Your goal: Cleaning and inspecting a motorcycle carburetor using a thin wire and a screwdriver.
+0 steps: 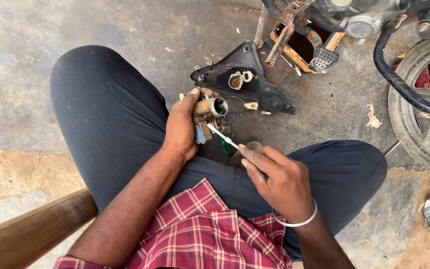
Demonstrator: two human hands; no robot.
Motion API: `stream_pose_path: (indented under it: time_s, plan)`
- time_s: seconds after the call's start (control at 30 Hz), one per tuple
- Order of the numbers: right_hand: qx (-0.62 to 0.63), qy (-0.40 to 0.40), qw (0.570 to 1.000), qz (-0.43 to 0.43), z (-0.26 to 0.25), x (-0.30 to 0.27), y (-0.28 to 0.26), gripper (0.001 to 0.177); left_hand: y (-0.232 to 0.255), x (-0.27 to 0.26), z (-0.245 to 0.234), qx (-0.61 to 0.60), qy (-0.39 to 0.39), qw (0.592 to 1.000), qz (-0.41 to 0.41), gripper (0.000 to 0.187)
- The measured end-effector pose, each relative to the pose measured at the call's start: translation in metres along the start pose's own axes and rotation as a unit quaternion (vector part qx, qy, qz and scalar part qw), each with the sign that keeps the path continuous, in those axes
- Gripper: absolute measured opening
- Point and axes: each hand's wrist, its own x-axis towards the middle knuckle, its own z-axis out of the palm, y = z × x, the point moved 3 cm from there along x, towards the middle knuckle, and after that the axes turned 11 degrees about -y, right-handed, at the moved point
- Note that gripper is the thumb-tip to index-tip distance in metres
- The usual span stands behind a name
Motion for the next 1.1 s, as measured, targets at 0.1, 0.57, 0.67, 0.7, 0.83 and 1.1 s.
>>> stream_pose_path:
  time_s: [0.1, 0.57, 0.67, 0.7, 0.83, 1.1]
  plan:
    - [0.042, -0.028, 0.998, 0.048, 0.011, -0.005, 0.012, 0.024, -0.003, 0.002, -0.002, -0.012, -0.015, 1.0, 0.021, 0.035]
    - [0.144, -0.111, 0.983, 0.029, 0.017, 0.001, 0.069, 0.031, -0.003, -0.001, 0.006, 0.031, -0.049, 0.996, -0.074, 0.038]
    - [0.158, -0.112, 0.981, -0.005, 0.024, 0.001, 0.075, 0.031, -0.008, 0.003, 0.0, 0.046, -0.043, 0.995, -0.074, 0.038]
    - [0.156, -0.099, 0.982, -0.029, 0.025, 0.001, 0.075, 0.029, -0.008, 0.004, -0.001, 0.055, -0.049, 0.996, -0.057, 0.04]
    - [0.151, -0.089, 0.984, -0.027, 0.039, -0.001, 0.082, 0.033, 0.001, -0.001, 0.009, 0.058, 0.001, 0.993, -0.102, 0.048]
    - [0.208, -0.101, 0.964, 0.129, 0.021, -0.02, 0.058, 0.032, -0.005, 0.01, -0.013, -0.006, -0.039, 0.992, 0.122, 0.035]
